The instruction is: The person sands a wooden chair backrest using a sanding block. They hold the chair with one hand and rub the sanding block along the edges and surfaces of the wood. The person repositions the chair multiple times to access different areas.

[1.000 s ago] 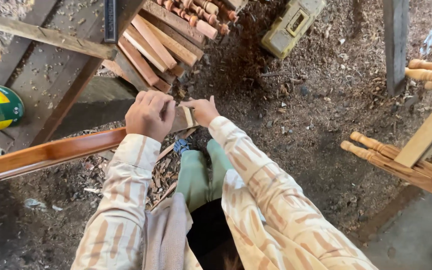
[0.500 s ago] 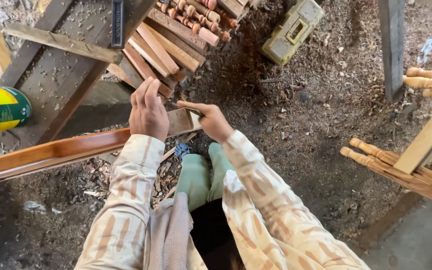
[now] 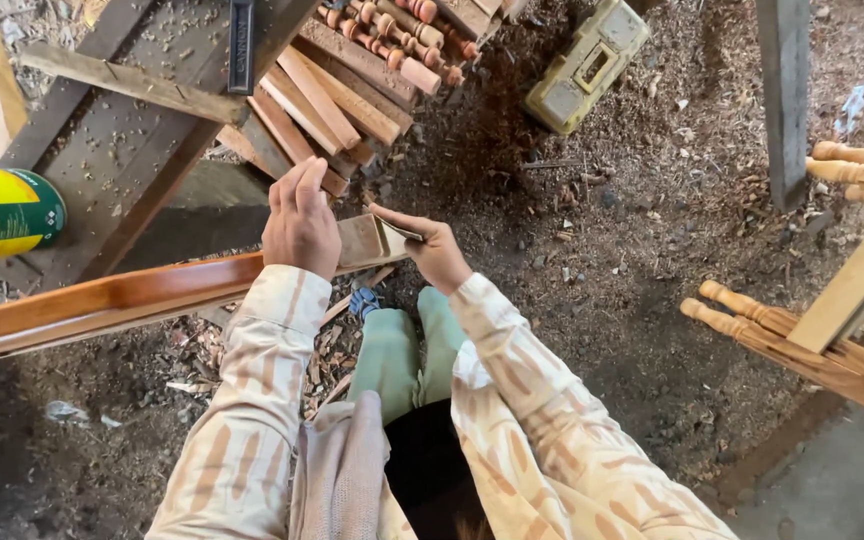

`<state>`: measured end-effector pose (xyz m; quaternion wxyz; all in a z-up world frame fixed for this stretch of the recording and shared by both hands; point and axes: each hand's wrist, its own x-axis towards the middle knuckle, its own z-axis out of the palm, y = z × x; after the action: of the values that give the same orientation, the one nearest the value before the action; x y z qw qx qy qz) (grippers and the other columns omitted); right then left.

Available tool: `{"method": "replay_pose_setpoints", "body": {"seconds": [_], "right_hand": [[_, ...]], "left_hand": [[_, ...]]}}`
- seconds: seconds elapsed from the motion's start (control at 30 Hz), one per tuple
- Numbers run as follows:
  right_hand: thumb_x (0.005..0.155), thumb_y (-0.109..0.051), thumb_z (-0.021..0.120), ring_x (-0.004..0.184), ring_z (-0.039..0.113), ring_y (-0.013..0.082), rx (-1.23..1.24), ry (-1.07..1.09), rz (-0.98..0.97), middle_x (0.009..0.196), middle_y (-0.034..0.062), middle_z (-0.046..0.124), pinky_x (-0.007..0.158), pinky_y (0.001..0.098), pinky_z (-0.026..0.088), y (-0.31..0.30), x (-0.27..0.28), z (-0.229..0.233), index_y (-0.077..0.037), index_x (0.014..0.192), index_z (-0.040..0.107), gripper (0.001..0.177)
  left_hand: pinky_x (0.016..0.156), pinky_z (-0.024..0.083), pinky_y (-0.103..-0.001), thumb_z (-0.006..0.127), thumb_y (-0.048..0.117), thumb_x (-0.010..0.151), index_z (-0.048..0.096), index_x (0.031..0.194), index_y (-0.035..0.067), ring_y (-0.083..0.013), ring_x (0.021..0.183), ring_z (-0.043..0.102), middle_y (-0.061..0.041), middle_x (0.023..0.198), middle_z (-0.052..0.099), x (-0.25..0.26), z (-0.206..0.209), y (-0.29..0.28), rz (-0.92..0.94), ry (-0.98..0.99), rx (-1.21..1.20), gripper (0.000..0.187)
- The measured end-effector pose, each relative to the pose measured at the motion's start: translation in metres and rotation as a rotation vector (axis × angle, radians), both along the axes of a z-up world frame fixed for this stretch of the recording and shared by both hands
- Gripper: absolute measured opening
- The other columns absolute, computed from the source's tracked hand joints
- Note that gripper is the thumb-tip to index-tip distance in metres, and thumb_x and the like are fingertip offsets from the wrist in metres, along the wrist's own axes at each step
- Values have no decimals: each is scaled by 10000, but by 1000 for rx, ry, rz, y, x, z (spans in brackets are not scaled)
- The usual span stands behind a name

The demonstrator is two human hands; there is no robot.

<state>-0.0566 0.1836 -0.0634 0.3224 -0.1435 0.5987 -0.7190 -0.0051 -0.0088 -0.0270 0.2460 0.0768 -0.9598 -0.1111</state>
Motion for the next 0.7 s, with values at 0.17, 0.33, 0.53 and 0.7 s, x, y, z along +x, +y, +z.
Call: {"method": "replay_pose_setpoints", "body": {"seconds": [0.17, 0.33, 0.53, 0.7], "right_hand": [[847, 221, 424, 1407, 435, 339, 376, 349, 208, 1379, 63, 631, 1193, 623, 77, -20, -5, -118, -268, 1395, 637, 765], [913, 166, 464, 1416, 478, 160, 769, 652, 456, 1444, -205, 584, 1227, 632, -104, -27, -9, -201, -423, 1455, 536, 804], [766, 259, 424, 1291, 585, 289, 190, -36, 114, 1253, 47, 733, 1231, 520, 264, 4, -6, -43, -237, 1257, 766, 777], [801, 304, 475, 1429, 408, 286, 103, 50, 22, 1328, 31, 695, 1249, 493, -56, 2, 21, -100, -258, 1360, 713, 828]], "left_hand": [[815, 623, -366, 517, 61, 978, 543, 1397, 118, -259, 1173, 600, -58, 1299, 594, 1, 3, 0, -11, -4, 5, 424], [833, 615, -363, 525, 93, 993, 548, 1398, 133, -251, 1173, 604, -42, 1302, 599, 4, 1, 0, -11, -10, 5, 408], [811, 618, -380, 536, 74, 986, 559, 1380, 105, -286, 1131, 616, -84, 1257, 611, 5, 6, 3, -24, -13, 19, 396], [849, 610, -354, 518, 80, 997, 574, 1373, 90, -283, 1122, 623, -96, 1264, 621, 5, 12, 4, -40, 24, 23, 381]]}}
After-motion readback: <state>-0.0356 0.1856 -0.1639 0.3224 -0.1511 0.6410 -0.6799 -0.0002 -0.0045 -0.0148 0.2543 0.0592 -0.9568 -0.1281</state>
